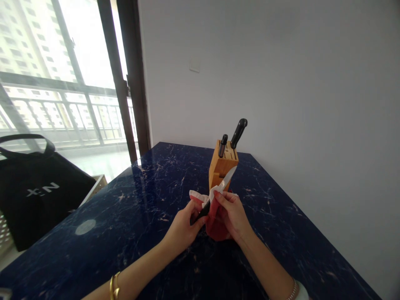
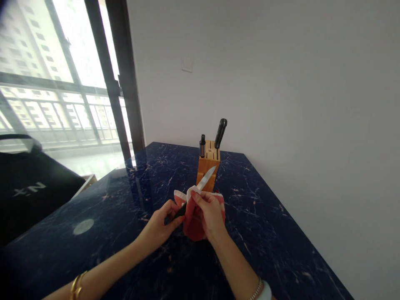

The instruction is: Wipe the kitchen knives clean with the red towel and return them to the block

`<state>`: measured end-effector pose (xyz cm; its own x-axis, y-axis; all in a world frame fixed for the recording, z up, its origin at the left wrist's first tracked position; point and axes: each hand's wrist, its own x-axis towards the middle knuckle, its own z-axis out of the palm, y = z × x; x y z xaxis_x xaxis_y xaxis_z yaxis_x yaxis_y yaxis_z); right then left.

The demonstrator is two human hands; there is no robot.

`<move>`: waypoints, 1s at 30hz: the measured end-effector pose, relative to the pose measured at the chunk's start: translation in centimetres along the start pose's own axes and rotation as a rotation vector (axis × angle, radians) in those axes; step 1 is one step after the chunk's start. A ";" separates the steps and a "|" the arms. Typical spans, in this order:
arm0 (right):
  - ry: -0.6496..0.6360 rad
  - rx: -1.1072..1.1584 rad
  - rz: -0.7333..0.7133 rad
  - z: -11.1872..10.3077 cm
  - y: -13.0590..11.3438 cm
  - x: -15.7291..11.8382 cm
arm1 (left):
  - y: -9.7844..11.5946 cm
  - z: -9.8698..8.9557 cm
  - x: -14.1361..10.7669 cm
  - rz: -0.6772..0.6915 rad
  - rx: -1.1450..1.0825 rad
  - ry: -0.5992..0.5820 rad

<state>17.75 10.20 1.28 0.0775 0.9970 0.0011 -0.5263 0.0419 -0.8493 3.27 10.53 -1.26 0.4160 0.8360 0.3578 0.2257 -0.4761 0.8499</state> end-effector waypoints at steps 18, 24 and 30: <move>-0.038 -0.005 -0.087 0.6 1.3 -0.2 | -0.1 0.2 0.3 -0.042 -0.183 0.112; -0.054 -0.307 -0.114 1.0 2.0 -0.8 | -0.6 0.7 0.2 -0.099 -0.110 0.056; -0.129 -0.623 -0.271 1.0 1.1 -1.2 | -0.3 0.5 0.1 -0.099 -0.119 -0.018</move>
<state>16.23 9.13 0.89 0.0160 0.9581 0.2859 0.0849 0.2836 -0.9552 3.72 10.64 -1.64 0.4127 0.8717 0.2643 0.1604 -0.3552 0.9209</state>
